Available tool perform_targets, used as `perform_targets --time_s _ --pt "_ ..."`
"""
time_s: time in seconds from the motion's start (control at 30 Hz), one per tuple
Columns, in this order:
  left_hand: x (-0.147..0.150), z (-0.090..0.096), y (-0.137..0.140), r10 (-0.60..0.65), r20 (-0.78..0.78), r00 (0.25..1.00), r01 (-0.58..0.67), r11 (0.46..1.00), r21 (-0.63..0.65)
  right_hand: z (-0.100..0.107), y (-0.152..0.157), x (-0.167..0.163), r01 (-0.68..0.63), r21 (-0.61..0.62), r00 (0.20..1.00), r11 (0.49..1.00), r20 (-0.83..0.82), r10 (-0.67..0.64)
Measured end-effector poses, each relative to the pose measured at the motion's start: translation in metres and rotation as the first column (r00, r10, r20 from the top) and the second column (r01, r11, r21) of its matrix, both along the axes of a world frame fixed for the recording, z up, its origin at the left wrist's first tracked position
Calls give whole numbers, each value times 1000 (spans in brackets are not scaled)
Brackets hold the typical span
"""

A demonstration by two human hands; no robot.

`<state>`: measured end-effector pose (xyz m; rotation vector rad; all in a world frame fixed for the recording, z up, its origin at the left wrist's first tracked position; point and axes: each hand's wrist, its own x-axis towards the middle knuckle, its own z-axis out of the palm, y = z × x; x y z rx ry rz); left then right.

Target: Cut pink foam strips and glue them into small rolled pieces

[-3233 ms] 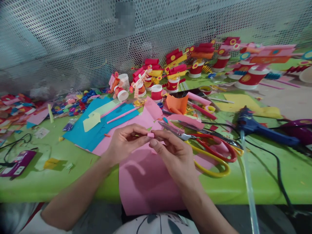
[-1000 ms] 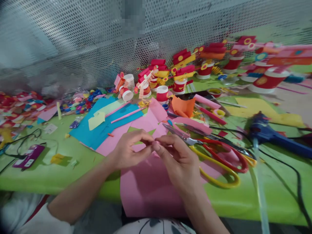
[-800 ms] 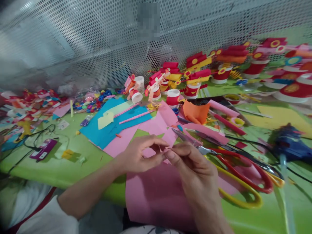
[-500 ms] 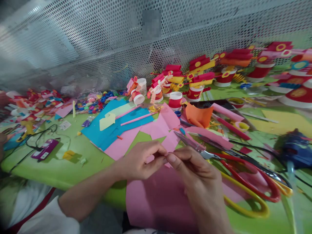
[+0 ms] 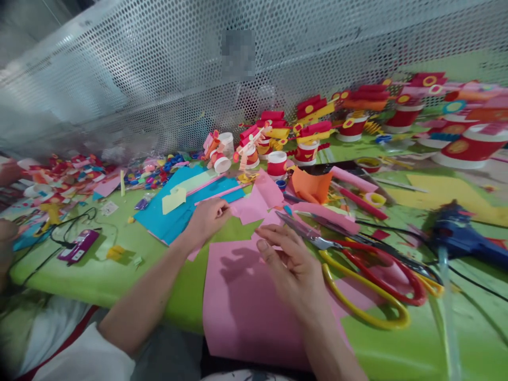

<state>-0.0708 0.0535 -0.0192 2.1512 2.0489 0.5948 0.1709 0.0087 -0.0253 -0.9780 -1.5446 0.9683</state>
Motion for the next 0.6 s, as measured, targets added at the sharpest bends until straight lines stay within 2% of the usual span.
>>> perform_targets --time_s 0.2,0.43,0.6 --pt "-4 -12 3 17 -91 996 -15 1000 26 1 -1 1 -44 -4 998 999 -53 44" --pt "-4 -5 0 12 -100 995 -11 1000 17 -2 -3 2 -84 -36 991 996 -110 80" --pt "1 1 -1 12 -78 997 -11 1000 11 -2 -3 2 -63 -3 994 998 -93 62"
